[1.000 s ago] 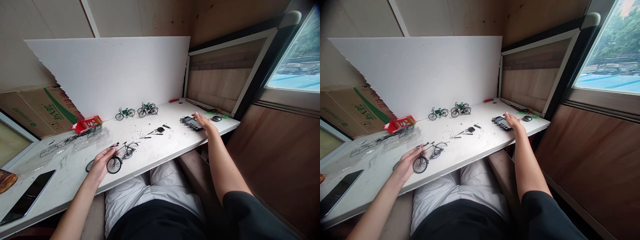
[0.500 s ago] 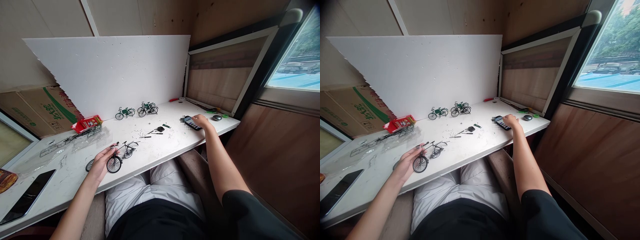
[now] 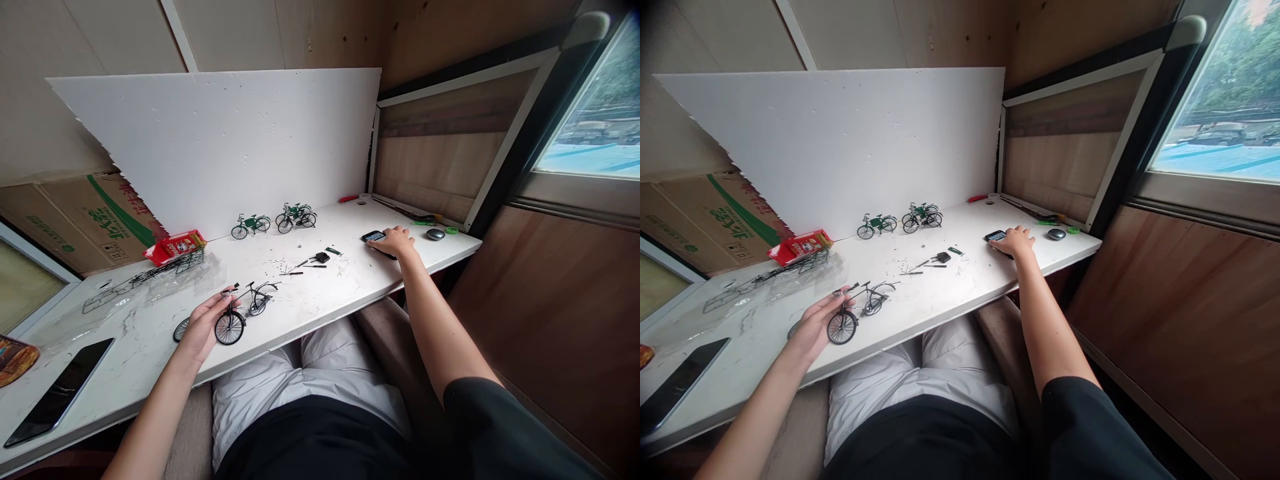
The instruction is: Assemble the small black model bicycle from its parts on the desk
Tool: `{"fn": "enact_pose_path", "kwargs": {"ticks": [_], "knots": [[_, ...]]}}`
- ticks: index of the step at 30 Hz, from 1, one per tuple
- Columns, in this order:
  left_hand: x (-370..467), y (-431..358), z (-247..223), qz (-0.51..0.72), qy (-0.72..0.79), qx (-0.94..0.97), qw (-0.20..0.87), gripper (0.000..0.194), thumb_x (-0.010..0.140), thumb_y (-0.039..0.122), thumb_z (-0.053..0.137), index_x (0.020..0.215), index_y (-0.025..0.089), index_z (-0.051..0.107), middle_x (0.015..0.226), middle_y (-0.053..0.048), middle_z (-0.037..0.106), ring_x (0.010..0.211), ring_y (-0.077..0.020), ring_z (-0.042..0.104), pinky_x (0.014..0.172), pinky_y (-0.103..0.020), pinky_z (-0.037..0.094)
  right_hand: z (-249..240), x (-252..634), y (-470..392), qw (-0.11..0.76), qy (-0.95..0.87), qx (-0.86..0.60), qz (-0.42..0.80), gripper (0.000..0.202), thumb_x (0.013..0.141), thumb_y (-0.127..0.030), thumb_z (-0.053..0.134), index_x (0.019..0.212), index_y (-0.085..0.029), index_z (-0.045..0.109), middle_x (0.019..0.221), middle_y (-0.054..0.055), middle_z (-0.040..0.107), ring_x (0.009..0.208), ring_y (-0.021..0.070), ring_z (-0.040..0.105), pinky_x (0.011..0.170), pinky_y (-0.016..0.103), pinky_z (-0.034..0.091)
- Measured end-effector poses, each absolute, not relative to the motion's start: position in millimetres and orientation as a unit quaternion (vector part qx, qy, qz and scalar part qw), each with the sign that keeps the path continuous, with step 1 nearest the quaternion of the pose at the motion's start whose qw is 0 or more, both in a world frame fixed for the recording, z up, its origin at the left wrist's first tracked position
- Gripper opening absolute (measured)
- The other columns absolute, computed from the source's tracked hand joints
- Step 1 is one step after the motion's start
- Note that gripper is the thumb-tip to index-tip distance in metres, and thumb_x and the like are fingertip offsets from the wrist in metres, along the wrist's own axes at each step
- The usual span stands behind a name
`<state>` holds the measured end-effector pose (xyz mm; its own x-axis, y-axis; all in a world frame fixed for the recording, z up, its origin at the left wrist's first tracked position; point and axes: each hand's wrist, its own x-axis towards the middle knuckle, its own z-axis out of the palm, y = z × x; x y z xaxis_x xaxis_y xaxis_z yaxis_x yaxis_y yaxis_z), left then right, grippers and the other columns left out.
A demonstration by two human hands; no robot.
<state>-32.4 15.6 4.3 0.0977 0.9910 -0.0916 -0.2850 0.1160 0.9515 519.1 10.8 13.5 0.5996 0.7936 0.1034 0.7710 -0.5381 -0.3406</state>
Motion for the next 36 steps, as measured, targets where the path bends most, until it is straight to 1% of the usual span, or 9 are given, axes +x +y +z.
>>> {"fn": "enact_pose_path", "kwargs": {"ticks": [3,7,13,16,20,26,30,32,36], "knots": [[-32.8,16.4,3.1,0.520,0.422,0.419,0.613,0.049,0.071,0.019,0.096,0.117,0.011,0.081,0.100,-0.009,0.081,0.089,-0.0158,0.077,0.078,-0.017,0.061,11.2,508.0,15.9,0.165,-0.437,-0.884,0.015,0.072,0.087,-0.066,0.069,0.132,-0.010,0.068,0.152,0.030,0.052,0.145,0.0495,0.043,0.115,0.066,0.041],[-33.1,17.7,1.0,0.522,0.418,0.422,0.612,0.045,0.071,0.018,0.096,0.114,0.011,0.082,0.102,-0.009,0.081,0.090,-0.0158,0.077,0.079,-0.018,0.062,7.8,501.4,21.7,0.175,-0.417,-0.892,-0.006,0.077,0.087,-0.069,0.069,0.135,-0.008,0.065,0.151,0.031,0.052,0.145,0.0495,0.042,0.116,0.067,0.040],[-32.3,15.2,2.3,0.517,0.409,0.425,0.620,0.049,0.071,0.022,0.098,0.116,0.012,0.081,0.099,-0.007,0.080,0.089,-0.0147,0.076,0.079,-0.018,0.061,11.0,495.3,25.0,0.188,-0.390,-0.902,0.000,0.080,0.085,-0.068,0.073,0.139,-0.010,0.063,0.153,0.031,0.051,0.146,0.0481,0.043,0.117,0.065,0.041],[-31.8,14.5,3.1,0.515,0.409,0.430,0.618,0.050,0.071,0.023,0.097,0.117,0.012,0.081,0.099,-0.007,0.080,0.089,-0.0150,0.076,0.078,-0.019,0.060,13.6,495.7,23.2,0.184,-0.392,-0.901,0.003,0.081,0.085,-0.067,0.074,0.140,-0.009,0.063,0.153,0.032,0.050,0.147,0.0494,0.042,0.117,0.066,0.041],[-30.9,15.6,3.4,0.519,0.414,0.432,0.611,0.048,0.071,0.023,0.097,0.115,0.012,0.081,0.099,-0.008,0.081,0.090,-0.0168,0.076,0.079,-0.022,0.060,15.2,500.3,21.1,0.182,-0.408,-0.895,0.016,0.077,0.085,-0.065,0.073,0.138,-0.011,0.065,0.150,0.031,0.053,0.146,0.0509,0.042,0.115,0.068,0.042],[-30.0,15.7,3.7,0.516,0.410,0.434,0.614,0.050,0.070,0.026,0.098,0.115,0.012,0.080,0.097,-0.008,0.081,0.089,-0.0160,0.076,0.080,-0.022,0.058,13.0,504.3,24.6,0.187,-0.396,-0.899,0.004,0.077,0.084,-0.066,0.075,0.135,-0.010,0.068,0.151,0.032,0.053,0.145,0.0496,0.044,0.114,0.066,0.043],[-29.9,17.3,1.7,0.517,0.398,0.433,0.621,0.048,0.071,0.026,0.097,0.114,0.012,0.080,0.097,-0.007,0.080,0.088,-0.0157,0.076,0.081,-0.023,0.057,9.0,508.1,30.3,0.187,-0.387,-0.903,0.006,0.073,0.081,-0.068,0.078,0.130,-0.014,0.071,0.151,0.030,0.054,0.144,0.0490,0.043,0.114,0.066,0.042],[-30.1,18.5,0.5,0.517,0.396,0.439,0.619,0.049,0.072,0.028,0.097,0.116,0.013,0.080,0.097,-0.007,0.080,0.089,-0.0159,0.076,0.083,-0.024,0.057,8.1,511.3,32.6,0.191,-0.384,-0.903,0.013,0.073,0.081,-0.068,0.079,0.129,-0.014,0.071,0.151,0.031,0.053,0.143,0.0491,0.043,0.113,0.065,0.041],[-30.7,19.6,-1.0,0.516,0.395,0.446,0.615,0.049,0.073,0.030,0.096,0.116,0.014,0.080,0.098,-0.007,0.080,0.090,-0.0163,0.076,0.084,-0.025,0.056,11.6,522.1,33.3,0.174,-0.396,-0.901,0.042,0.079,0.083,-0.067,0.079,0.137,-0.010,0.067,0.154,0.034,0.050,0.147,0.0493,0.039,0.114,0.062,0.041]]}}
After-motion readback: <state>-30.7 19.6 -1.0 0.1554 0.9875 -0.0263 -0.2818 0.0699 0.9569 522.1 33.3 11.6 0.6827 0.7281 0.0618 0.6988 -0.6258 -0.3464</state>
